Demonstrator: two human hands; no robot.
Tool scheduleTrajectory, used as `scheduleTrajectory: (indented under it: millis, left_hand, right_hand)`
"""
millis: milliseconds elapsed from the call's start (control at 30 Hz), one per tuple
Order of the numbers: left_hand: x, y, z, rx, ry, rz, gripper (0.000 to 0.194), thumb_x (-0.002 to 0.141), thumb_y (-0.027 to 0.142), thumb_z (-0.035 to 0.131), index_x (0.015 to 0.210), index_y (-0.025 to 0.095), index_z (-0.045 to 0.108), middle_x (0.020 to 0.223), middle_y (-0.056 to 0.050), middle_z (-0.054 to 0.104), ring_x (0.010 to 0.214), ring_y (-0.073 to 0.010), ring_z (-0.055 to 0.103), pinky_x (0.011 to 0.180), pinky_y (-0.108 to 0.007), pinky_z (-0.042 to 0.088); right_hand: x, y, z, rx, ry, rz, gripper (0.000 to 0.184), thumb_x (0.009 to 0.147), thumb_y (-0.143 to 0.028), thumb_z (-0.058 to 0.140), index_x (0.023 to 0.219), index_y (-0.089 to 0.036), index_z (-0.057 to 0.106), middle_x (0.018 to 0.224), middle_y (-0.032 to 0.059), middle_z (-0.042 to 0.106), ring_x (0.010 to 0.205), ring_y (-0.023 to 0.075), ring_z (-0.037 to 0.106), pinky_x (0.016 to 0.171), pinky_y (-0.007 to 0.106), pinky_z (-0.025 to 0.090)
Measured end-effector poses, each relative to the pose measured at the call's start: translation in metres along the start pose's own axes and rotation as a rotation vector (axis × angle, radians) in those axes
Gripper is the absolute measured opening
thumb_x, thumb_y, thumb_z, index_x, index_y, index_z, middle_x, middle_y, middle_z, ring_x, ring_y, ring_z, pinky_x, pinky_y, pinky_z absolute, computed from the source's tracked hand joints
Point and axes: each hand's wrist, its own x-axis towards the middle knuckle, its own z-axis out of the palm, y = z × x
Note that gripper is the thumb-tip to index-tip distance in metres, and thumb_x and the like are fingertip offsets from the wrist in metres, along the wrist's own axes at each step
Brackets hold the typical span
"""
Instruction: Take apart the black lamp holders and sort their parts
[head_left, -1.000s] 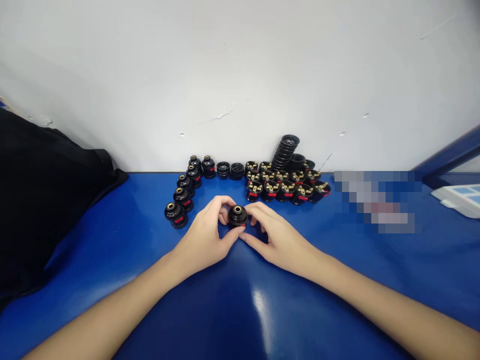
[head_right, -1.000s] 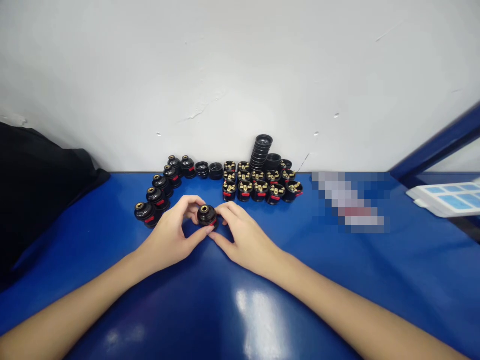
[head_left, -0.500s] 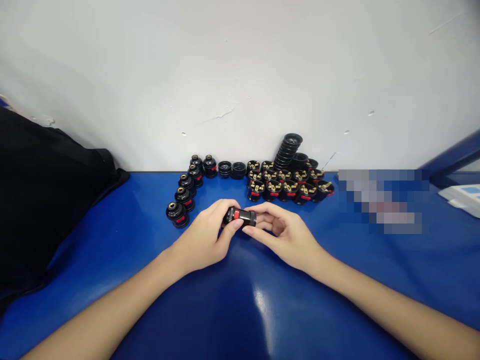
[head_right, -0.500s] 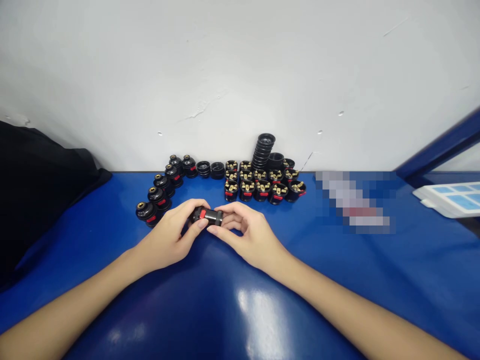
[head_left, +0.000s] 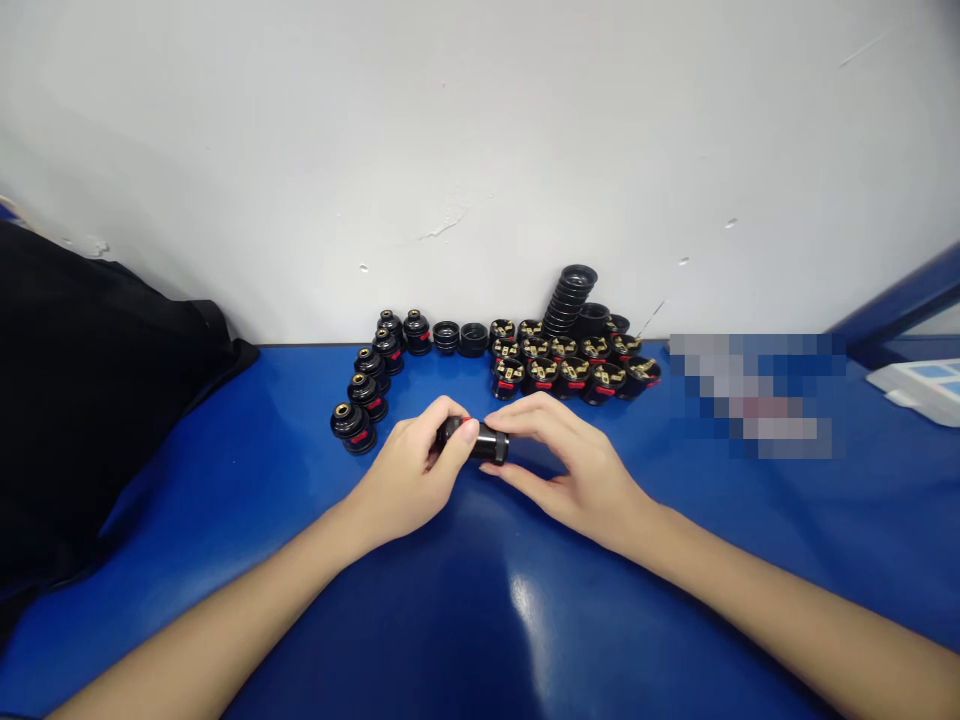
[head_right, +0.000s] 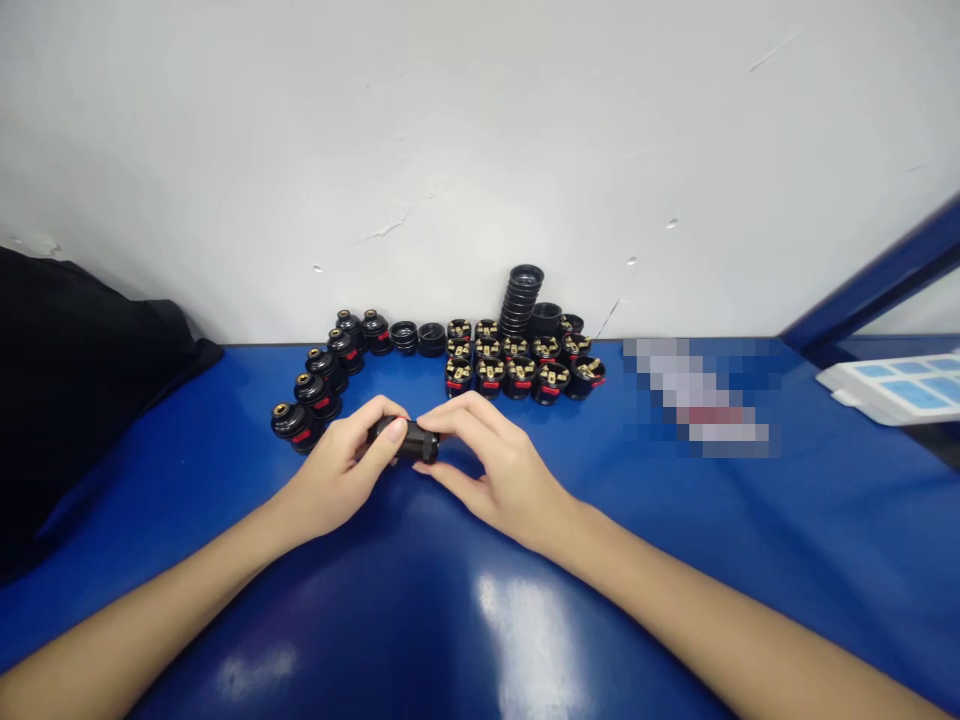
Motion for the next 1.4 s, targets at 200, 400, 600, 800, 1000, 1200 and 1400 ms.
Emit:
scheduleTrajectory:
  millis: [200, 400, 600, 800, 1000, 1200, 1400]
  left_hand:
    - [-0.001, -0.006, 0.002, 0.107, -0.01, 0.141, 0.018, 0.11, 0.038, 0.049, 0.115, 0.022, 0.053, 0.09, 0.0, 0.064, 0.073, -0.0159, 0.06, 0.069, -0.029, 0.046]
    - [-0.002, -0.01, 0.003, 0.135, -0.008, 0.172, 0.018, 0.109, 0.035, 0.049, 0.121, 0.021, 0.05, 0.104, -0.004, 0.066, 0.086, -0.0184, 0.064, 0.078, -0.032, 0.049]
    - [-0.001, -0.012, 0.003, 0.125, 0.014, 0.179, 0.019, 0.109, 0.035, 0.049, 0.123, 0.021, 0.048, 0.105, -0.005, 0.065, 0.088, -0.0192, 0.064, 0.079, -0.033, 0.05]
    - [-0.001, -0.014, 0.004, 0.111, -0.002, 0.165, 0.02, 0.109, 0.034, 0.05, 0.123, 0.021, 0.047, 0.103, -0.004, 0.064, 0.085, -0.018, 0.063, 0.078, -0.032, 0.05]
    - [-0.001, -0.016, 0.005, 0.076, -0.014, 0.16, 0.018, 0.109, 0.034, 0.05, 0.122, 0.021, 0.047, 0.101, -0.003, 0.064, 0.084, -0.0177, 0.062, 0.076, -0.031, 0.05]
    - [-0.001, -0.019, 0.006, 0.095, 0.007, 0.172, 0.018, 0.109, 0.033, 0.051, 0.122, 0.021, 0.046, 0.105, -0.004, 0.063, 0.087, -0.0181, 0.062, 0.078, -0.032, 0.049]
    - [-0.001, -0.019, 0.004, 0.097, -0.001, 0.189, 0.017, 0.109, 0.031, 0.05, 0.123, 0.021, 0.046, 0.103, -0.003, 0.062, 0.084, -0.0168, 0.061, 0.076, -0.031, 0.049]
  right_hand:
    - [0.001, 0.001, 0.005, 0.2, -0.043, 0.285, 0.04, 0.104, -0.041, 0.066, 0.139, -0.028, 0.052, 0.103, 0.0052, 0.072, 0.09, 0.0217, 0.075, 0.082, 0.039, 0.065]
    - [0.0, -0.001, 0.004, 0.404, -0.092, 0.339, 0.05, 0.103, -0.04, 0.064, 0.143, -0.031, 0.037, 0.12, 0.0056, 0.056, 0.076, 0.013, 0.065, 0.067, 0.031, 0.061]
    - [-0.001, 0.0, 0.004, 0.505, -0.126, 0.433, 0.045, 0.106, -0.043, 0.057, 0.143, -0.032, 0.034, 0.114, 0.0031, 0.051, 0.071, 0.0116, 0.061, 0.06, 0.028, 0.057]
    - [0.0, 0.001, 0.003, 0.471, -0.172, 0.447, 0.038, 0.108, -0.041, 0.053, 0.141, -0.03, 0.038, 0.106, 0.0013, 0.053, 0.071, 0.0125, 0.061, 0.061, 0.03, 0.057]
    - [0.001, 0.001, 0.004, 0.461, -0.175, 0.458, 0.035, 0.108, -0.043, 0.051, 0.137, -0.027, 0.041, 0.099, 0.0005, 0.054, 0.07, 0.0131, 0.06, 0.06, 0.03, 0.056]
    - [-0.001, 0.002, 0.004, 0.414, -0.172, 0.462, 0.033, 0.106, -0.042, 0.056, 0.133, -0.027, 0.044, 0.097, -0.0005, 0.054, 0.069, 0.0127, 0.06, 0.061, 0.029, 0.056]
    - [-0.002, 0.002, 0.004, 0.395, -0.168, 0.437, 0.043, 0.103, -0.039, 0.062, 0.139, -0.029, 0.039, 0.103, 0.0018, 0.057, 0.075, 0.0141, 0.062, 0.064, 0.03, 0.057]
